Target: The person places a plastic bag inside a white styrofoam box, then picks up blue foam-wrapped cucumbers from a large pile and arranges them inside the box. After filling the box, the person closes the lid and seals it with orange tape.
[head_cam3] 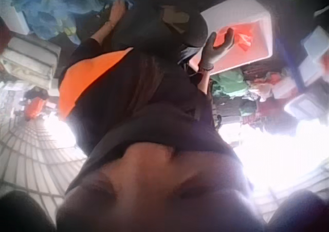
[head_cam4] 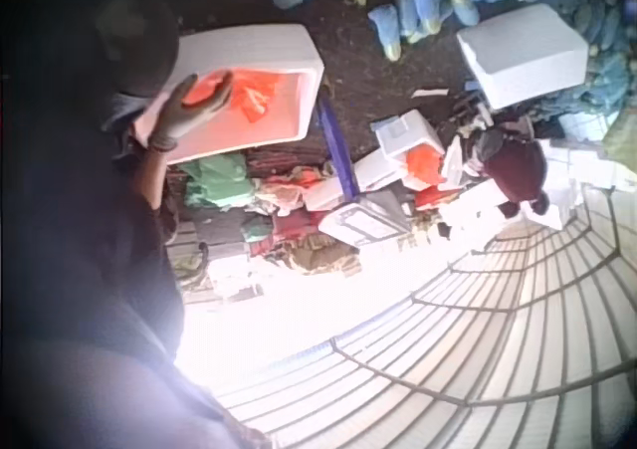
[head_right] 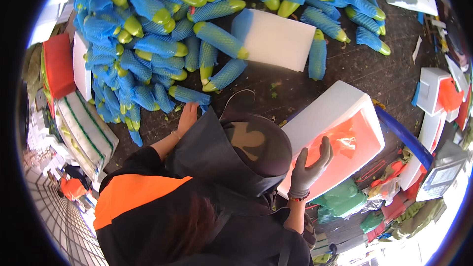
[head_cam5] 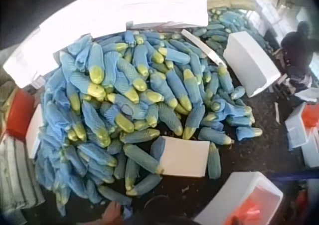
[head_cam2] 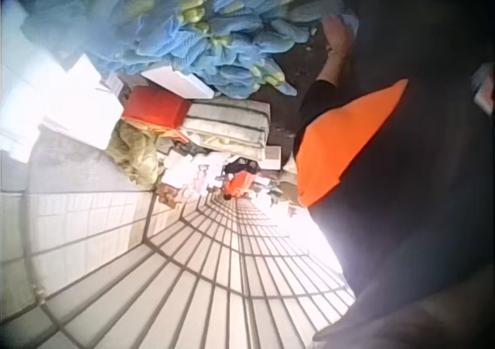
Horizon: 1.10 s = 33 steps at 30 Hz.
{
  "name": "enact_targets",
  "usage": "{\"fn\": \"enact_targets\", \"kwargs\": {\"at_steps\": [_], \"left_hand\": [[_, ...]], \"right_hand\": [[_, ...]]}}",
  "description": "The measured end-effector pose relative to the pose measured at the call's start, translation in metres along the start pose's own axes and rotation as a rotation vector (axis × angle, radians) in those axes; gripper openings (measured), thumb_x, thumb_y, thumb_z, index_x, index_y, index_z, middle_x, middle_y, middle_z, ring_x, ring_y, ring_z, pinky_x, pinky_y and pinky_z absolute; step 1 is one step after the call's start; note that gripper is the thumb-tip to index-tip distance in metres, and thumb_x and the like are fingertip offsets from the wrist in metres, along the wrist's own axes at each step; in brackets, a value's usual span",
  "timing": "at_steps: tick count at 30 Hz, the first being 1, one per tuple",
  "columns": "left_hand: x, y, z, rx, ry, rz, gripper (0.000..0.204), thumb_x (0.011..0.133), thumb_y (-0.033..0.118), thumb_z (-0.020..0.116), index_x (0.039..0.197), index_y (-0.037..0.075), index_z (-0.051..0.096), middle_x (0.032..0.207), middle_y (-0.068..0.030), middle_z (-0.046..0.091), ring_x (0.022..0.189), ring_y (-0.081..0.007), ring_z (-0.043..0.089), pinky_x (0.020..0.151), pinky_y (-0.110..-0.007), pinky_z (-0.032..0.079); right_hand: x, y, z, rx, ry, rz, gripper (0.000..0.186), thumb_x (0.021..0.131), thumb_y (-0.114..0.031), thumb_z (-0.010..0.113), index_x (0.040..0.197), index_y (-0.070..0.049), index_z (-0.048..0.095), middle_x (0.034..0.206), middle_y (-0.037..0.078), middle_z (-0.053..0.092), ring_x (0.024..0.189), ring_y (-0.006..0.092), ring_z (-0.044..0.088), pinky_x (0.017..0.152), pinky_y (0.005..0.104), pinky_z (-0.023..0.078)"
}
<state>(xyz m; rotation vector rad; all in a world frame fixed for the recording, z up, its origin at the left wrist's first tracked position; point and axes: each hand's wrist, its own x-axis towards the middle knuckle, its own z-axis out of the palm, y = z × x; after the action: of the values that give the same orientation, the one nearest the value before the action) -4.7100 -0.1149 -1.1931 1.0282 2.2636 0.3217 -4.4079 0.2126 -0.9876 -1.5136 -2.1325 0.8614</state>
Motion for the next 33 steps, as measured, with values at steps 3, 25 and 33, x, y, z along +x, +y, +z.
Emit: {"fn": "enact_targets", "kwargs": {"at_steps": [3,25,33], "left_hand": [[0.064,0.033,0.011,0.005,0.353,0.113,0.096,0.083,0.029,0.088,0.157,-0.005,0.038,0.132,-0.0245,0.053,0.123,-0.044,0.053,0.111,-0.052,0.044],[0.115,-0.038,-0.081,-0.052,0.012,0.346,0.097,0.067,0.026,0.096,0.15,0.003,0.052,0.136,-0.0187,0.061,0.125,-0.039,0.063,0.104,-0.048,0.052],[0.082,-0.03,-0.047,-0.503,0.222,0.118,0.081,0.069,0.042,0.094,0.129,0.001,0.059,0.123,-0.0243,0.069,0.112,-0.0461,0.068,0.098,-0.055,0.053]], "right_hand": [[-0.005,-0.002,0.021,-0.045,-0.153,0.055,0.066,0.094,-0.007,0.074,0.155,0.001,0.049,0.15,0.021,0.054,0.14,0.0384,0.053,0.119,0.0486,0.043],[-0.169,-0.087,-0.009,0.286,0.092,0.158,0.062,0.094,0.009,0.048,0.155,0.005,0.049,0.148,0.018,0.059,0.136,0.0269,0.057,0.118,0.0381,0.041],[-0.185,-0.115,-0.009,0.252,0.153,0.318,0.056,0.099,0.003,0.045,0.154,0.006,0.048,0.139,0.014,0.063,0.124,0.0233,0.06,0.111,0.0348,0.045]]}}
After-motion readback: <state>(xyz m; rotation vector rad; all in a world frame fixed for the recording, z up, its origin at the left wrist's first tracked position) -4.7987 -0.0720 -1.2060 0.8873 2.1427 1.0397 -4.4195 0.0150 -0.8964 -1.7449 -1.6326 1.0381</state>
